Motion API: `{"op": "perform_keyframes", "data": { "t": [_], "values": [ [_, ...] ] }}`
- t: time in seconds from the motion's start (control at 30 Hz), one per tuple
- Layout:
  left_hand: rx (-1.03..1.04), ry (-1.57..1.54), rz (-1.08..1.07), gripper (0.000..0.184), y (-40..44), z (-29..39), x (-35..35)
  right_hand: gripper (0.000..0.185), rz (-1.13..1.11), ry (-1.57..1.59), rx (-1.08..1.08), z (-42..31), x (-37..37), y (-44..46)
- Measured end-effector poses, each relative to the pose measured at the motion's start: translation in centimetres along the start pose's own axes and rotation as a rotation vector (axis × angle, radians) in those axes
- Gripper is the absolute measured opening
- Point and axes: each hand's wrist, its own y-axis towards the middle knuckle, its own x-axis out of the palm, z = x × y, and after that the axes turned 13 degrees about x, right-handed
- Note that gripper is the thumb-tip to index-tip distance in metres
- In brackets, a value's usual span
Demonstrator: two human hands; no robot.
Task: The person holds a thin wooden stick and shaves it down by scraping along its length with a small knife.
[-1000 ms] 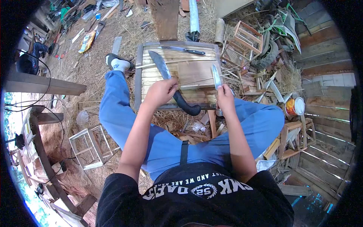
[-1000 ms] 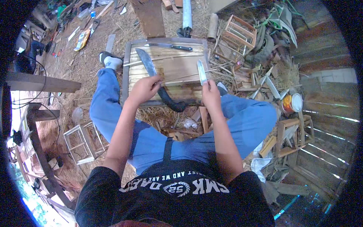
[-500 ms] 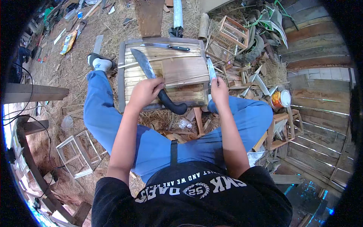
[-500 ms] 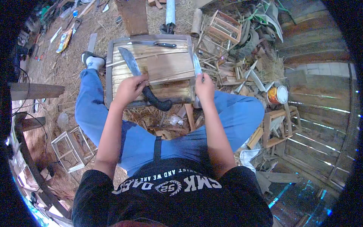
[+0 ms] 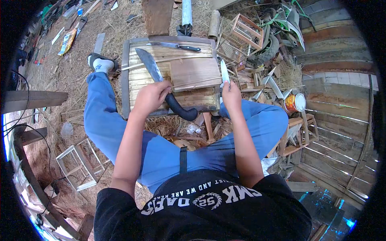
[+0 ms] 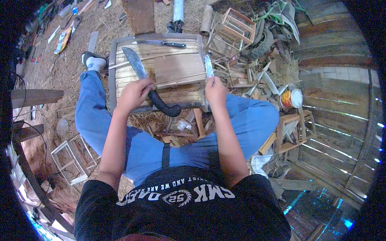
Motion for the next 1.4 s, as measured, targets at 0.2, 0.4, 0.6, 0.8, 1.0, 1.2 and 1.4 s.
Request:
{"op": "perform_keyframes", "data": {
  "t": [0.2,0.4,0.6,0.8,1.0,1.2,1.4],
  "values": [
    [0.043,0.042,0.086,0.019,-0.3,-0.1,0.9,0.036,0.006,0.037,0.004,0.1,0.9,-0.3],
    [0.090,0.061,0.139,0.017,-0.4,-0.4,1.2,0.036,-0.007,0.124,0.040,0.0,1.1,-0.6],
    [0.074,0.059,0.133,0.018,-0.4,-0.3,1.3,0.039,-0.111,0.199,0.133,0.5,1.4,-0.6],
    [0.056,0.069,0.080,0.019,-0.4,-0.4,0.8,0.043,-0.129,0.179,0.155,1.3,2.0,-0.8],
    [0.039,0.074,0.034,0.016,-0.5,-0.4,-0.1,0.044,-0.202,0.257,0.239,0.7,2.2,-1.8],
    [0.020,0.187,0.000,0.015,-0.9,0.6,-2.5,0.042,-0.139,0.149,0.109,-2.2,2.0,-4.2],
    [0.010,0.124,0.008,0.020,-0.4,1.8,-0.2,0.041,-0.160,0.152,0.068,-3.6,2.5,-5.6]
  ]
}}
